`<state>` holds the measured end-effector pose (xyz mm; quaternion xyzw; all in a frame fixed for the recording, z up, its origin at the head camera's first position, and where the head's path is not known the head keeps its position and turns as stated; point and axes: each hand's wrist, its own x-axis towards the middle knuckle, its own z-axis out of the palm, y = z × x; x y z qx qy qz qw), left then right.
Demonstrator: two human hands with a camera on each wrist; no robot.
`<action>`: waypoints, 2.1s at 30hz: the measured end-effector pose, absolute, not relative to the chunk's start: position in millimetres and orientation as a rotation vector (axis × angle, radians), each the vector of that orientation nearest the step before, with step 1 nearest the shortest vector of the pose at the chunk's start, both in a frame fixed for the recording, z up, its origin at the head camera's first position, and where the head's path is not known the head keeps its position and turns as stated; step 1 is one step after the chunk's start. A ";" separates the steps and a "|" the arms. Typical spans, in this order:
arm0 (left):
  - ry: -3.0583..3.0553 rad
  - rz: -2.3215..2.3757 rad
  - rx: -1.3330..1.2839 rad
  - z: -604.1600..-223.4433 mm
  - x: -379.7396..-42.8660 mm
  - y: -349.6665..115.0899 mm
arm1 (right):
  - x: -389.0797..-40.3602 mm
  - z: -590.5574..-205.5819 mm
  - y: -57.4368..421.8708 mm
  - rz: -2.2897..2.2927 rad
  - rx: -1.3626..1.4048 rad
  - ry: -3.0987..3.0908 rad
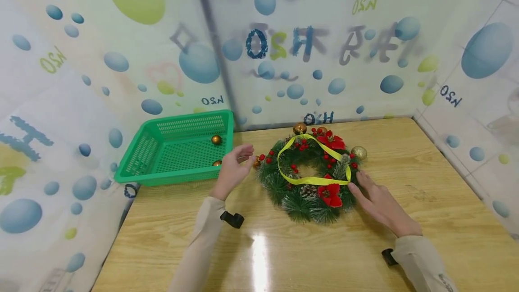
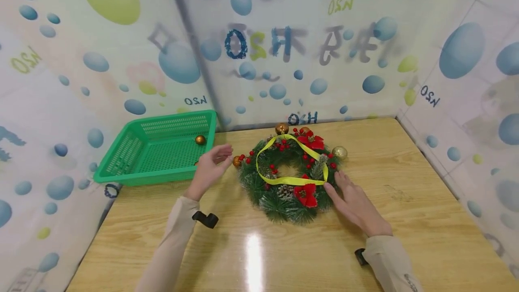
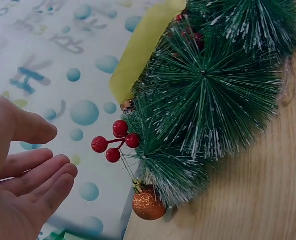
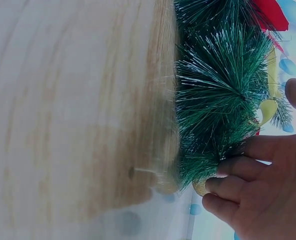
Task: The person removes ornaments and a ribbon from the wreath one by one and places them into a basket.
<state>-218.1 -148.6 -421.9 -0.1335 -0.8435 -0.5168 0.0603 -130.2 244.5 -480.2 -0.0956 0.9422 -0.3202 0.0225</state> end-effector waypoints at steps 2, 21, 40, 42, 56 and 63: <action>-2.560 -1.562 -0.407 -423.6 -216.9 -147.9 | -130.4 -480.8 244.4 -0.993 -0.295 2.918; -2.658 -1.574 -0.418 -462.9 -199.0 -130.4 | -131.1 -478.5 245.1 -1.001 -0.295 2.894; -2.713 -1.351 -0.419 -470.4 -189.7 -133.5 | -139.2 -477.6 243.2 -1.037 -0.315 2.875; -2.709 -1.348 -0.415 -471.1 -188.1 -134.2 | -141.2 -476.7 244.0 -1.039 -0.307 2.852; -2.708 -1.219 -0.499 -476.7 -169.1 -132.4 | -155.8 -473.5 249.8 -1.063 -0.272 2.789; -2.669 -1.186 -0.593 -479.9 -159.1 -128.8 | -163.7 -473.7 257.8 -1.050 -0.282 2.793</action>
